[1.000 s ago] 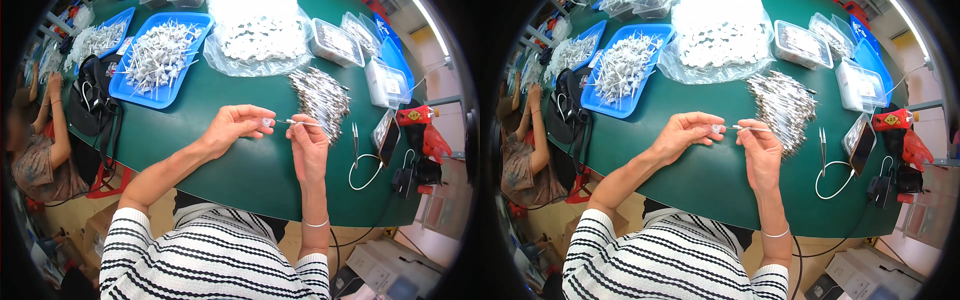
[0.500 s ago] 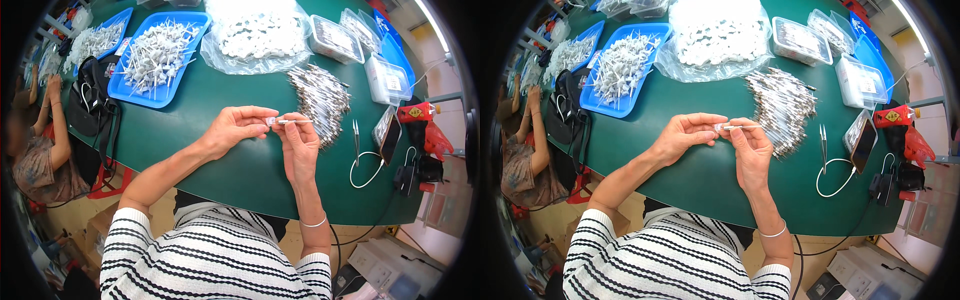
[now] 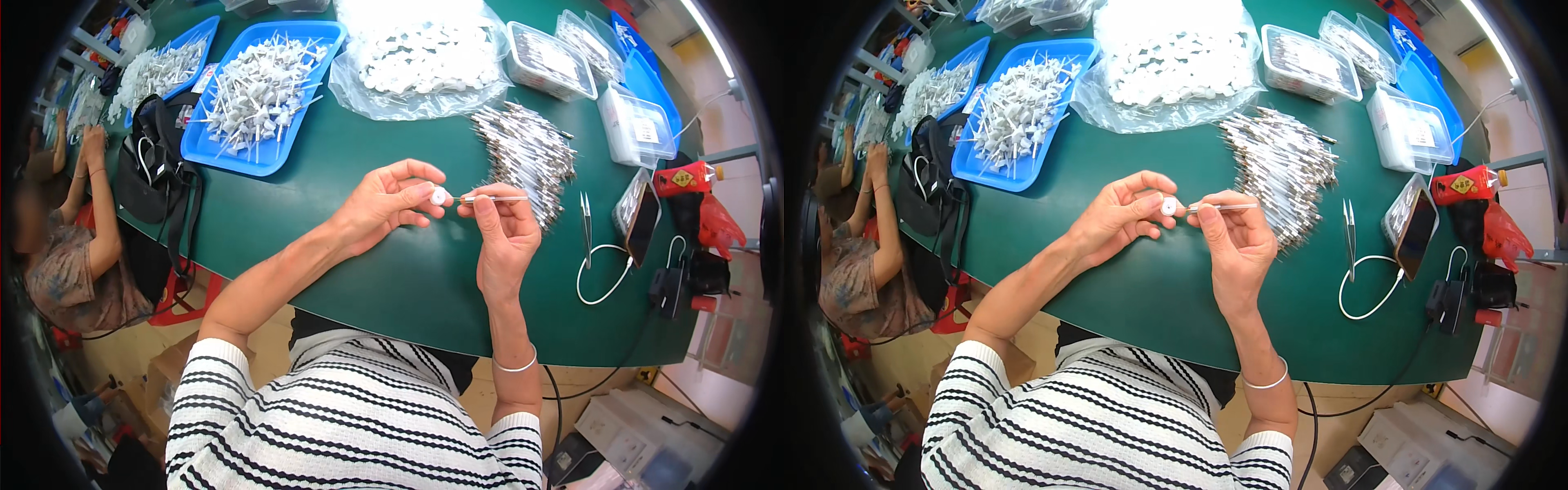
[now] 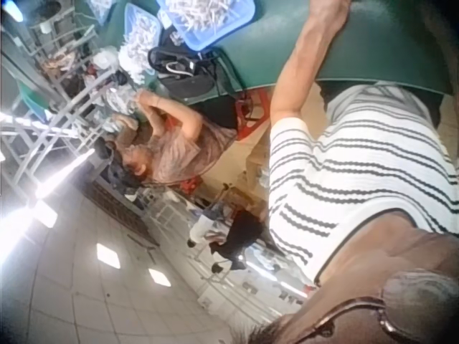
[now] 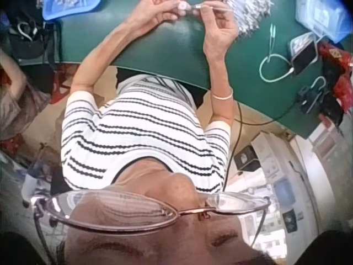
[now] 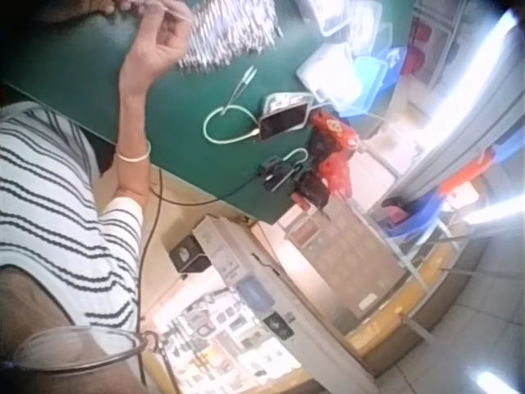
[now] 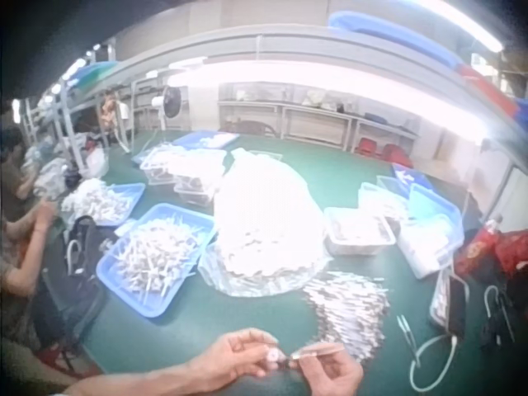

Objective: The person repeatedly picks up small white plastic caps and metal rods from a green table. They insert the metal rod into the cap and place the assembled unit into a blue tray. The process is repetitive and involves handling small parts one by one.

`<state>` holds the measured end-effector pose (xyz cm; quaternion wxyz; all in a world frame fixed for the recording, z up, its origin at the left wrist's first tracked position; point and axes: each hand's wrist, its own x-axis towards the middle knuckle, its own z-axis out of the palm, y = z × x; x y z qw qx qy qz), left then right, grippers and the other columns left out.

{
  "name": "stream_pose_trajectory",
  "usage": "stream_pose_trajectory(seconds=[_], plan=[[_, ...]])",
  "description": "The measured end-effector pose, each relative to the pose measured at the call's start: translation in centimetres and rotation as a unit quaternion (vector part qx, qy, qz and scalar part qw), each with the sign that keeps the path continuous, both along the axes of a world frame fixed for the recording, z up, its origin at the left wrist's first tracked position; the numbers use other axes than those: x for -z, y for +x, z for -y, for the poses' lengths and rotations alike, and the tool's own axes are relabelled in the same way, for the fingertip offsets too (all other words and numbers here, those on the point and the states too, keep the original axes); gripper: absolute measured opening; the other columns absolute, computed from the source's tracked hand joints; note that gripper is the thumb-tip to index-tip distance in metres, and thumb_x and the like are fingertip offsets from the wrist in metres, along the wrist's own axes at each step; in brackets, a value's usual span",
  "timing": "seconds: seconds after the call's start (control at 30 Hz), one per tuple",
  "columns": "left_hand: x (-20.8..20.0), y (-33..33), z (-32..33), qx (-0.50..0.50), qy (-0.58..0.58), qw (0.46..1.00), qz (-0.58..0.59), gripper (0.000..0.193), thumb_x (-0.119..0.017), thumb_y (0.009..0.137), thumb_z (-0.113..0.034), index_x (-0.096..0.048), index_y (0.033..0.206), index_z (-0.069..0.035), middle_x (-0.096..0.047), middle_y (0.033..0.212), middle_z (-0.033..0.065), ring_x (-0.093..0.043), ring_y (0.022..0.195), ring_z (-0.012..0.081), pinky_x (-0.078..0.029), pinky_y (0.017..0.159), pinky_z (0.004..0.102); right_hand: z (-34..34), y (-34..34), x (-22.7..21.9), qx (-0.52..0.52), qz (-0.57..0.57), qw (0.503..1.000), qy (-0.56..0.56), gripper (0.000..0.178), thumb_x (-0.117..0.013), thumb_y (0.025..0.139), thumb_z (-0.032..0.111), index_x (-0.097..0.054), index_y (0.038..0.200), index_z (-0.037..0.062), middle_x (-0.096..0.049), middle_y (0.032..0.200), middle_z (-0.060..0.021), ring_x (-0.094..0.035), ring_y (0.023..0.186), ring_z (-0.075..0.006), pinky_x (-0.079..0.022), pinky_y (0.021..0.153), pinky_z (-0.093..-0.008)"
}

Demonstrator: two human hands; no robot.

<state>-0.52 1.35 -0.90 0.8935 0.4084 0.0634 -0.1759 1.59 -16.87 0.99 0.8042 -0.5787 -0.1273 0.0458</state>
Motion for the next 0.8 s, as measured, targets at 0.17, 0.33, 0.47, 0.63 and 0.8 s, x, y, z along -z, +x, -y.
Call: stream_pose_trajectory(seconds=[0.17,0.33,0.47,0.63,0.8], plan=[[-0.11,0.07,0.07,0.014,0.005,1.0,-0.009,0.024,-0.061,0.091,-0.014,-0.062,0.109,0.002,-0.067,0.098,0.0104,-0.066,0.088,0.0153,-0.055,0.076,0.0233,-0.15,-0.21,0.08,0.023,0.047,0.998,-0.044,0.01,-0.063,0.089,0.002,-0.059,0.098,-0.0013,-0.062,0.087,-0.0051,-0.06,0.08,-0.0097,-0.048,0.072,-0.0216],[0.07,0.03,0.14,0.015,0.005,1.0,-0.005,0.025,-0.06,0.091,-0.012,-0.062,0.112,0.002,-0.067,0.099,0.0097,-0.066,0.089,0.0152,-0.055,0.076,0.0226,-0.04,-0.17,0.14,0.026,0.068,0.994,-0.082,0.01,-0.062,0.089,0.003,-0.059,0.097,-0.0012,-0.061,0.088,-0.0044,-0.06,0.08,-0.0086,-0.047,0.072,-0.0205],[-0.17,-0.01,0.11,0.02,0.017,1.0,-0.012,0.025,-0.06,0.092,-0.012,-0.062,0.113,0.002,-0.067,0.098,0.0086,-0.066,0.088,0.0147,-0.055,0.075,0.0222,0.2,-0.02,0.17,0.02,0.059,0.993,-0.096,0.009,-0.062,0.09,0.004,-0.059,0.097,-0.0009,-0.062,0.088,-0.0041,-0.06,0.08,-0.0088,-0.047,0.072,-0.0205],[-0.2,-0.05,0.2,0.019,0.023,0.999,-0.016,0.025,-0.059,0.092,-0.013,-0.062,0.112,0.001,-0.067,0.097,0.008,-0.066,0.088,0.0144,-0.054,0.074,0.0219,0.01,-0.12,0.23,0.021,0.059,0.994,-0.094,0.009,-0.063,0.089,0.004,-0.059,0.096,-0.001,-0.062,0.087,-0.0036,-0.06,0.079,-0.0083,-0.047,0.07,-0.0205],[-0.33,-0.07,0.24,0.023,0.025,0.999,-0.02,0.025,-0.06,0.092,-0.014,-0.062,0.112,0.001,-0.068,0.097,0.0078,-0.066,0.088,0.0145,-0.054,0.073,0.0219,-0.09,-0.2,0.12,0.032,0.051,0.993,-0.101,0.008,-0.064,0.089,0.004,-0.059,0.093,-0.0006,-0.062,0.084,-0.0028,-0.059,0.076,-0.0069,-0.046,0.066,-0.0195]])
